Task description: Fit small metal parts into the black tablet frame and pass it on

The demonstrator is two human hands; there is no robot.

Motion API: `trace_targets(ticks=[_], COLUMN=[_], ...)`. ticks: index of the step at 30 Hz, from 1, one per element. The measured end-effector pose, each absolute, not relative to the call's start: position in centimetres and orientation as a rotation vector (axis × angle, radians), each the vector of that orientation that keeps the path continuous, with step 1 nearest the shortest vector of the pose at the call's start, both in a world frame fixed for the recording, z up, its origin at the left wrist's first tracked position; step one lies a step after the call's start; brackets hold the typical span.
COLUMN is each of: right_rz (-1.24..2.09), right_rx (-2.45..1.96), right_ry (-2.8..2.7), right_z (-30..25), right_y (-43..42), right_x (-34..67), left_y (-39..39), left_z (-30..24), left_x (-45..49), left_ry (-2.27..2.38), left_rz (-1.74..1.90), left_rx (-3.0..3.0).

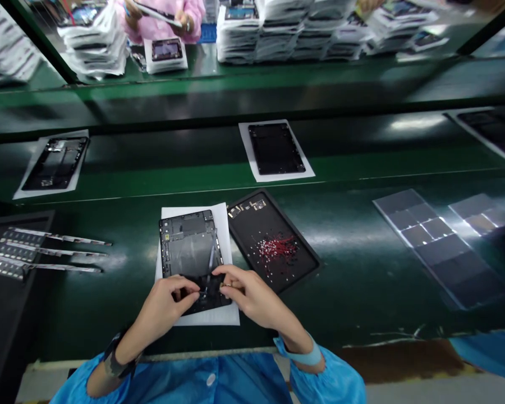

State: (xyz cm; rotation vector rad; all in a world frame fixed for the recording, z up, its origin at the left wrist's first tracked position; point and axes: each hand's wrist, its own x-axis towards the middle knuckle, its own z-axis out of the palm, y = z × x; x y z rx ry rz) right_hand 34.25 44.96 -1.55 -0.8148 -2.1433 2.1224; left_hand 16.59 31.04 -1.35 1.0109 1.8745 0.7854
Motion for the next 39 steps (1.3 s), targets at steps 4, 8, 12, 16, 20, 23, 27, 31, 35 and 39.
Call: trace_targets(ticks=[4,8,12,16,20,23,27,31,35,39], right_rz=[2.045,2.039,2.009,1.715,1.340,1.003,0.714,0.618,0.658,0.745], right_rx=[-0.982,-1.093,-1.125,-1.306,-1.520,-1.715,-1.968,-2.100,-2.160,-2.163], right_ry=[-1.961,-1.503,-1.353,-1.666,-1.798,-1.852,-1.888,-1.932,-1.955,-1.942], right_z=[0.2,0.8,1.0,1.1,0.8,0.3,-0.5,-1.7,-2.7,-2.9], right_y=[48.1,52.2,55.8,59.0,63.1,66.9,71.2,73.7,74.8,75.3], right_x=[35.8,35.4,34.5,34.2,33.9,33.4,32.1,30.1,28.4,27.4], left_y=[32.2,37.9,42.8,43.8,44.4,45.9,46.6,45.8,47.8,53.6], left_z=[-0.6,-1.4,-2.3,-2.6,-2.3,-1.7,-1.1,-0.8,0.3,1.5], left_x=[14.1,9.2,5.6,4.8,3.6,2.2,1.5,1.4,-1.7,-7.5], left_ry=[2.028,2.216,2.241,2.138,2.066,1.979,1.892,1.857,1.875,1.951], left_rz=[0.785,0.666,0.476,0.484,0.542,0.562,0.574,0.606,0.717,0.847], left_rx=[1.411,1.607,1.549,1.587,1.576,1.532,1.466,1.390,1.300,1.191])
